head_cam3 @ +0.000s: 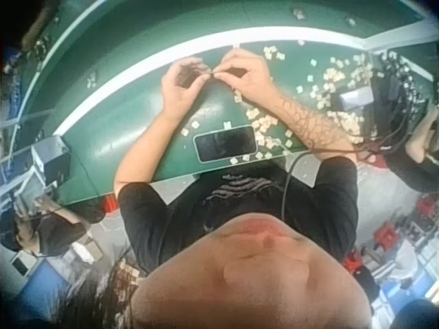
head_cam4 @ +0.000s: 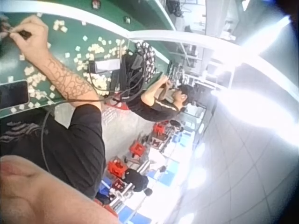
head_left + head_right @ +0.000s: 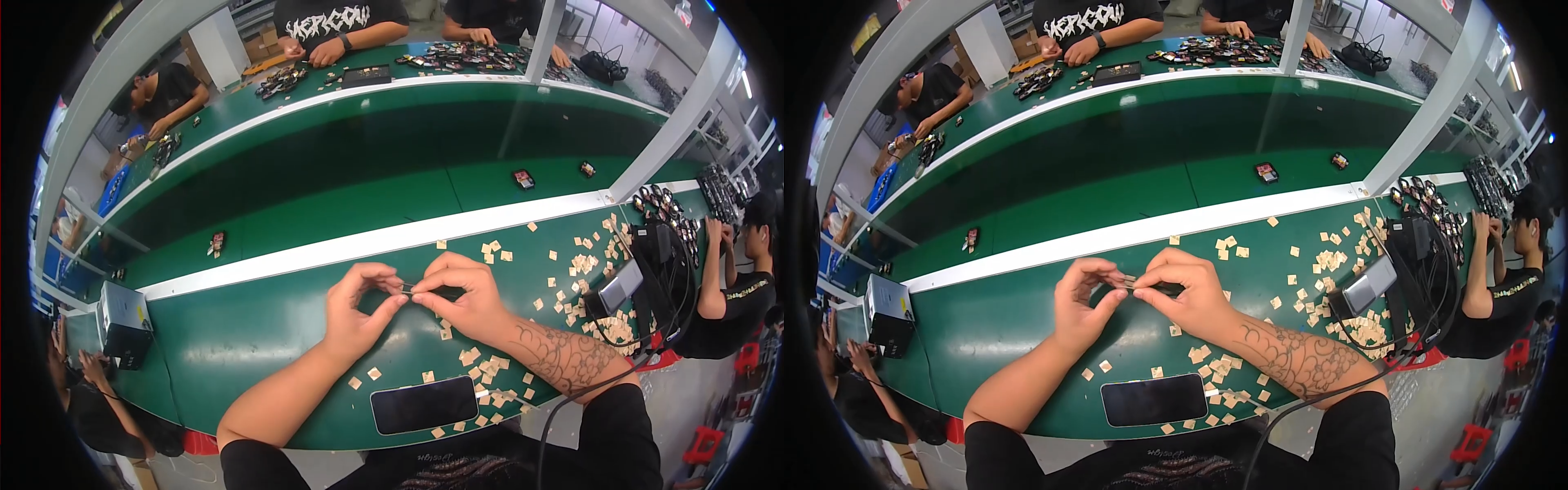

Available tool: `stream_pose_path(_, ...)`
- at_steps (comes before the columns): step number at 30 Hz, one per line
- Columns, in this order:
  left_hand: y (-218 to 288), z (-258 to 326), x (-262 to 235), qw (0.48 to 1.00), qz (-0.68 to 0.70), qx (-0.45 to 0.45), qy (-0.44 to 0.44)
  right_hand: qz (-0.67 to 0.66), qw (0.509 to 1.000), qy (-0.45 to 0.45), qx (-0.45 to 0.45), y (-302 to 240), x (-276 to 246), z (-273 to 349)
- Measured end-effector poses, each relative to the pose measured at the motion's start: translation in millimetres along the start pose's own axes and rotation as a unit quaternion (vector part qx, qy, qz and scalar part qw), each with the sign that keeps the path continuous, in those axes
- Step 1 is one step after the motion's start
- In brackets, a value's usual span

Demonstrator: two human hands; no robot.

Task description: The person is assembling small electronic components on a factory assembly line.

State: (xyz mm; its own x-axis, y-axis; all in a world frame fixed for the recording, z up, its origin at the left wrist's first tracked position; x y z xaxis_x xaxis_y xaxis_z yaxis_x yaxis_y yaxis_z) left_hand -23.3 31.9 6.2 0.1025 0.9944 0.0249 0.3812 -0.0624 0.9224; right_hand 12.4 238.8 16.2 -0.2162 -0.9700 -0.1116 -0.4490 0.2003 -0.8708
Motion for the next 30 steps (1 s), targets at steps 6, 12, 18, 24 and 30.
stream_pose_path(6, -10, -2, -2, 0.997, 0.009, -0.023, -0.069, -0.019, 0.999, -0.019, 0.03, -2, 2, 2)
stream_pose_path(12, -11, -5, -6, 0.994, 0.042, -0.065, -0.078, -0.037, 0.999, -0.002, 0.028, 4, 5, 4)
stream_pose_path(18, -5, -5, -5, 0.994, -0.027, -0.05, -0.097, -0.07, 0.989, 0.02, 0.13, 22, 2, 4)
stream_pose_path(24, -6, -3, -6, 0.997, -0.026, -0.026, -0.067, -0.026, 0.991, -0.071, 0.108, 15, 2, 2)
stream_pose_path(30, -8, -3, -3, 0.998, -0.026, -0.016, -0.049, -0.006, 0.992, -0.121, 0.031, 13, 1, 3)
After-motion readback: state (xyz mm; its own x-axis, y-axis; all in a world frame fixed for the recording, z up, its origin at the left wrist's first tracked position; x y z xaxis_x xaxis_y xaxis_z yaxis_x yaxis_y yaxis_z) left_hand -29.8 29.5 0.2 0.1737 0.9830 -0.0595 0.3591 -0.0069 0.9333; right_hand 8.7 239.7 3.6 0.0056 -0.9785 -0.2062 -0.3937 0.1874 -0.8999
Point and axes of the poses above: each hand's wrist, its own z-axis away from the middle knuckle, its own x-axis out of the palm, y = z × x, the point moved 2 cm from there along -z, towards the middle knuckle, and after that the axes turned 15 degrees about y, right-handed, at the moved point
